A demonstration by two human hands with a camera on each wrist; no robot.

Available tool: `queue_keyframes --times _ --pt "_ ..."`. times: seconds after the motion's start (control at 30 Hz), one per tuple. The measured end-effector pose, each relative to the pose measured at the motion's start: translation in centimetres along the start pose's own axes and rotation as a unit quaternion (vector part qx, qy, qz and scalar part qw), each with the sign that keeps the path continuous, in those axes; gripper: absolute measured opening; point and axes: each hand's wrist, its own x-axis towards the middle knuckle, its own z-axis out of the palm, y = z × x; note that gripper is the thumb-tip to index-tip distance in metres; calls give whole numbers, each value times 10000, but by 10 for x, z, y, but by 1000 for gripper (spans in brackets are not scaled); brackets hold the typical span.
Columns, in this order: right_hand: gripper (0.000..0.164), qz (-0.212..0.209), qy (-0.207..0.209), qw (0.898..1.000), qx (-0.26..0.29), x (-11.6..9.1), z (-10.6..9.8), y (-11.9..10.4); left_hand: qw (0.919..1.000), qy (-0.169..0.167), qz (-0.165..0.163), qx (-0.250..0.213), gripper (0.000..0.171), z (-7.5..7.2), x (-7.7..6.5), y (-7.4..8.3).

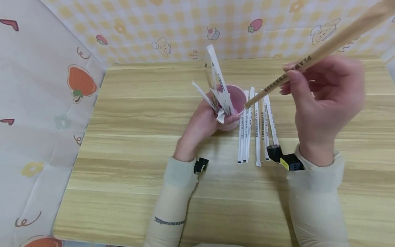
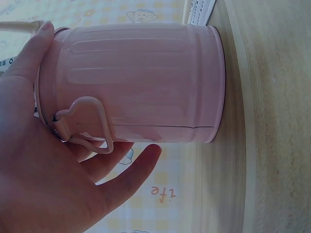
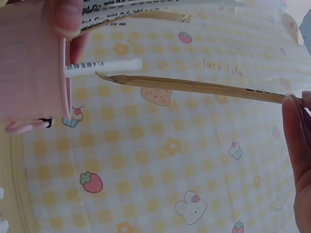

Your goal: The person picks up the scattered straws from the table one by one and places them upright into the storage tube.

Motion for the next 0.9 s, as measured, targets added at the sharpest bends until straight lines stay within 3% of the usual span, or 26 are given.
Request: queue_keyframes --times 0.2,0.37,0.5,0.6,0.73,0.9 --pt "29 104 -530 9985 -26 -8 7 3 10000 -43 -45 52 82 1 1 2" --pt "29 203 -1360 9861 -935 -15 8 3 10000 -75 -34 39 84 2 2 1" --pt "30 130 -2192 9591 -1789 -17 8 2 9999 -44 115 -47 75 2 3 0" --pt "27 -203 -2909 9281 -2315 -18 7 5 9999 -62 108 -76 63 3 3 0" --pt "21 -533 -3654 8913 -2632 -20 6 10 9994 -136 26 -312 57 2 4 1" --pt "17 -348 -4179 8670 -2692 -23 8 15 9974 -214 147 -670 60 3 6 2"
